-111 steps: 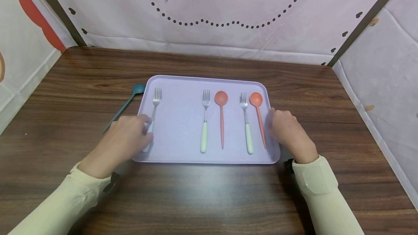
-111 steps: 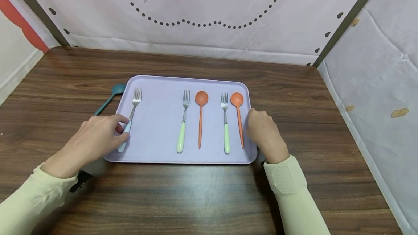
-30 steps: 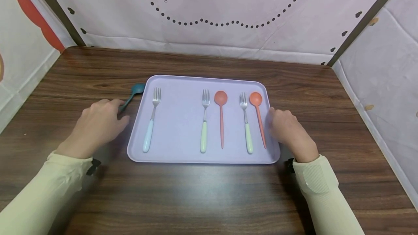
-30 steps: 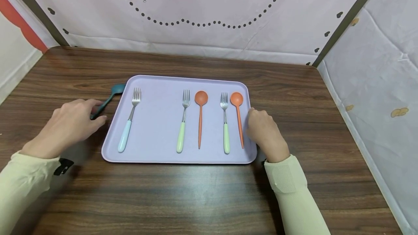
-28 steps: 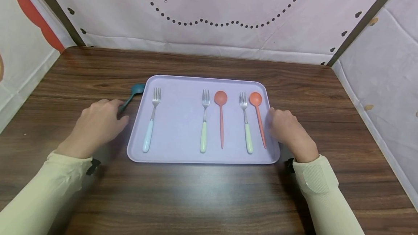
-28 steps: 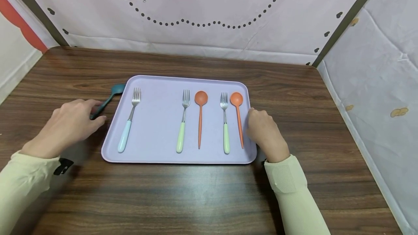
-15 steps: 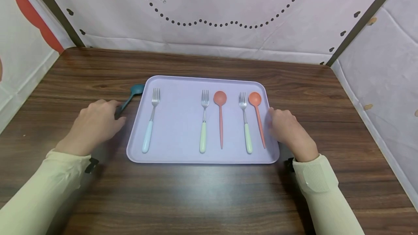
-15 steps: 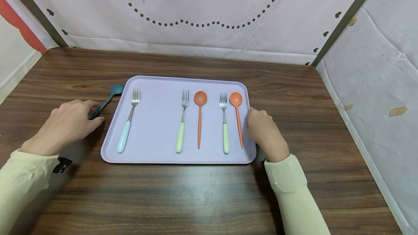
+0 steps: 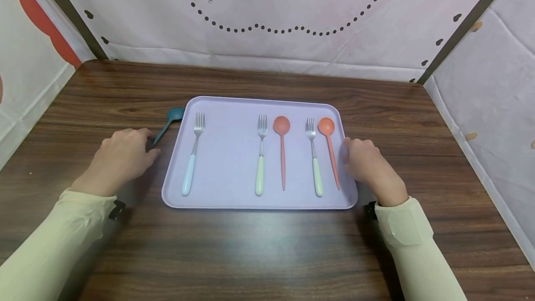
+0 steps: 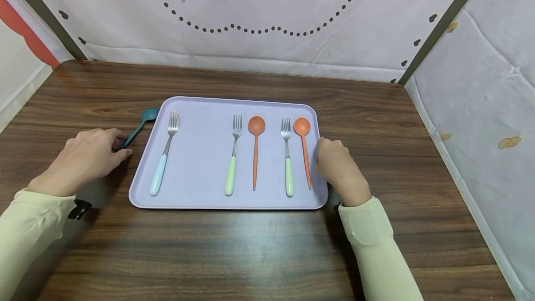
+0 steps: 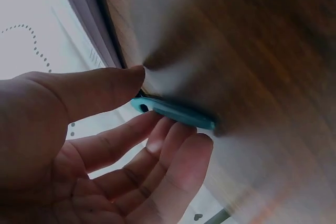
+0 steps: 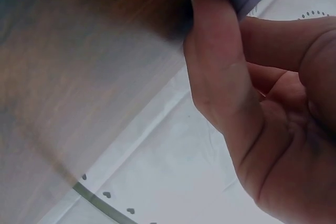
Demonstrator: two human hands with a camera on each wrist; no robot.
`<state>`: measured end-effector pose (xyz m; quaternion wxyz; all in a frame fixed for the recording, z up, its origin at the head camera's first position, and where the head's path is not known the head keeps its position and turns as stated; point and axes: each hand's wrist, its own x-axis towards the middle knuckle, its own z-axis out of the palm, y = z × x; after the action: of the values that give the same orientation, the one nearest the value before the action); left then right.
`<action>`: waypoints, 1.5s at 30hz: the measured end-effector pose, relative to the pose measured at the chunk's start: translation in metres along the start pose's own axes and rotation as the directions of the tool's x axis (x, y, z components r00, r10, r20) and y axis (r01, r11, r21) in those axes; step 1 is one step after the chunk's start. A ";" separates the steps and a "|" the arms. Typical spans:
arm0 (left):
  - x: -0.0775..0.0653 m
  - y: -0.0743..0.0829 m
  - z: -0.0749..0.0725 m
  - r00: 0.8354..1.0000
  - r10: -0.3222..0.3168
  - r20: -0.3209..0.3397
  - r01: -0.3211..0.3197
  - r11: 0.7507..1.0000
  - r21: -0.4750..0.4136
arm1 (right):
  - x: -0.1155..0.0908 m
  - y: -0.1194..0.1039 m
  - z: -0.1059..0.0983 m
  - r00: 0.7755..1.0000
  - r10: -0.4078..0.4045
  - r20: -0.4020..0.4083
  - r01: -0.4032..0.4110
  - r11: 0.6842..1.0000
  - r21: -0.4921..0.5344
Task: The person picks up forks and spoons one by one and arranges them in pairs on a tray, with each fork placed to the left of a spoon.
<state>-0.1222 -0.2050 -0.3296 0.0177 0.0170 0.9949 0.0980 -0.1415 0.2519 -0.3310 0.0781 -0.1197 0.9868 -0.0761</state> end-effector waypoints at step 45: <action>-0.009 0.008 -0.006 0.999 -0.043 -0.006 0.042 0.993 -0.107 | 0.000 -0.002 0.002 1.000 -0.012 -0.026 0.011 0.999 -0.040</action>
<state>-0.1132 -0.1992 -0.3218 0.0164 -0.0054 0.9884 0.1508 -0.1402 0.2496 -0.3329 0.0624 -0.1257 0.9884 -0.0582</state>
